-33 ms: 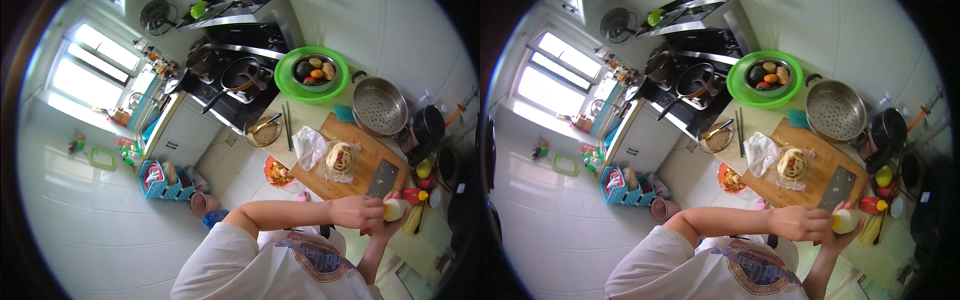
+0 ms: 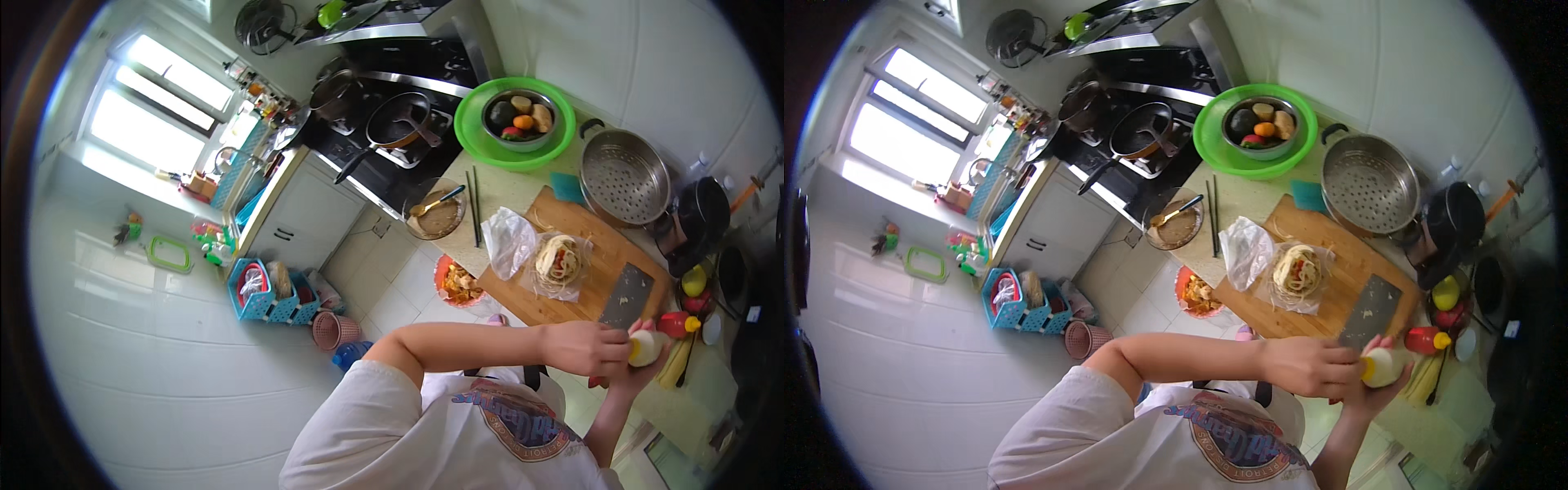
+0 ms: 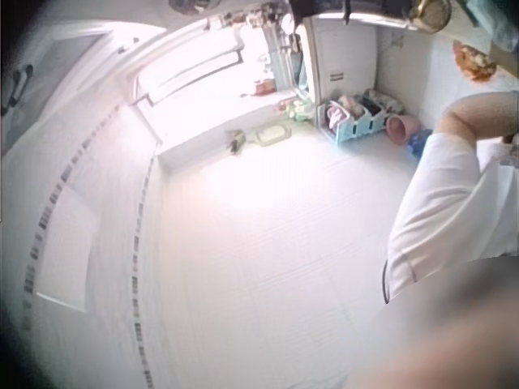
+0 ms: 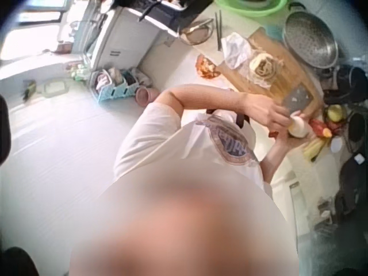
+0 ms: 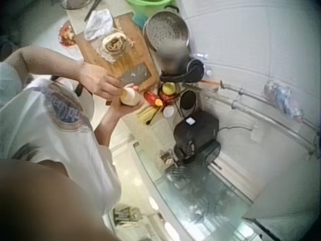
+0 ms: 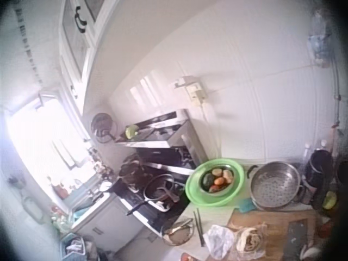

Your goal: The person places a flatbread on a cutting board, cuts it in half with a cleaver, and then fills each half with a cooked mixture using a spoon. They add condiments from squeeze bottles and wrap the assembled food in plastic.

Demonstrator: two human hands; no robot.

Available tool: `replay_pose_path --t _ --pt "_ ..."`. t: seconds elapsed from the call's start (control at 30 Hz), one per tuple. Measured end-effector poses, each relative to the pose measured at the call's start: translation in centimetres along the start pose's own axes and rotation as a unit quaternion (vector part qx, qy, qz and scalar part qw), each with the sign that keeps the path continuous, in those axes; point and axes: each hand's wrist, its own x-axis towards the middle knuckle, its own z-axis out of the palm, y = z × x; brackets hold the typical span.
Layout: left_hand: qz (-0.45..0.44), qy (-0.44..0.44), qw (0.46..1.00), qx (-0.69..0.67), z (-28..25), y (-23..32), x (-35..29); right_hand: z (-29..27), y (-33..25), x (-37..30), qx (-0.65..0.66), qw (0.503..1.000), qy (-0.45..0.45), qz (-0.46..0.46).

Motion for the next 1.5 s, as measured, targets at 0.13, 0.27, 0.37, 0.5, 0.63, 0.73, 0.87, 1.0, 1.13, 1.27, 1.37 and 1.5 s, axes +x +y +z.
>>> replay_pose_path --t 0.13,0.27,0.37,0.5,0.63,0.73,0.87,1.0,1.13,1.27,1.37,1.5 --pt "-0.129 0.025 0.99 -0.052 0.2 0.6 0.9 -1.5 -1.0 -0.3 -0.149 0.974 -0.158 0.066" --pt "-0.189 -0.035 0.98 0.041 1.9 1.1 0.5 -0.8 -0.4 -1.7 -0.061 0.998 0.009 -0.007" --pt "-0.141 -0.025 0.987 0.07 3.2 1.1 0.8 -0.9 -0.2 -1.7 -0.069 0.997 0.039 -0.005" --pt "-0.044 -0.066 0.99 0.118 2.7 0.4 2.4 -1.8 -0.6 -2.3 -0.108 0.994 0.027 0.013" --pt "0.02 -0.107 0.987 0.121 4.0 -0.2 3.2 -1.6 -1.5 -2.7 -0.098 0.994 0.048 0.032" --pt "-0.004 -0.096 0.993 0.067 2.9 -1.1 3.9 -0.3 -6.7 -3.3 -0.061 0.996 0.07 -0.017" --pt "-0.246 0.021 0.961 0.121 1.5 -3.6 -2.3 3.7 -17.5 -2.6 0.029 0.997 0.067 -0.023" --pt "-0.515 0.226 0.819 0.114 0.2 -7.8 -10.1 3.7 -31.2 1.9 -0.037 0.993 0.06 -0.092" --pt "-0.605 0.194 0.77 0.054 0.1 -10.6 -15.8 4.3 -39.0 7.2 -0.009 0.996 0.089 -0.026" --pt "-0.574 0.118 0.81 0.025 1.3 -10.8 -15.1 6.3 -39.4 9.8 0.073 0.988 0.138 -0.01" --pt "-0.593 0.107 0.798 -0.037 3.0 -10.8 -14.2 6.7 -39.7 11.0 0.156 0.971 0.179 0.012" --pt "-0.571 0.102 0.81 -0.089 6.5 -11.2 -15.6 3.9 -44.9 12.8 0.19 0.961 0.195 0.039"
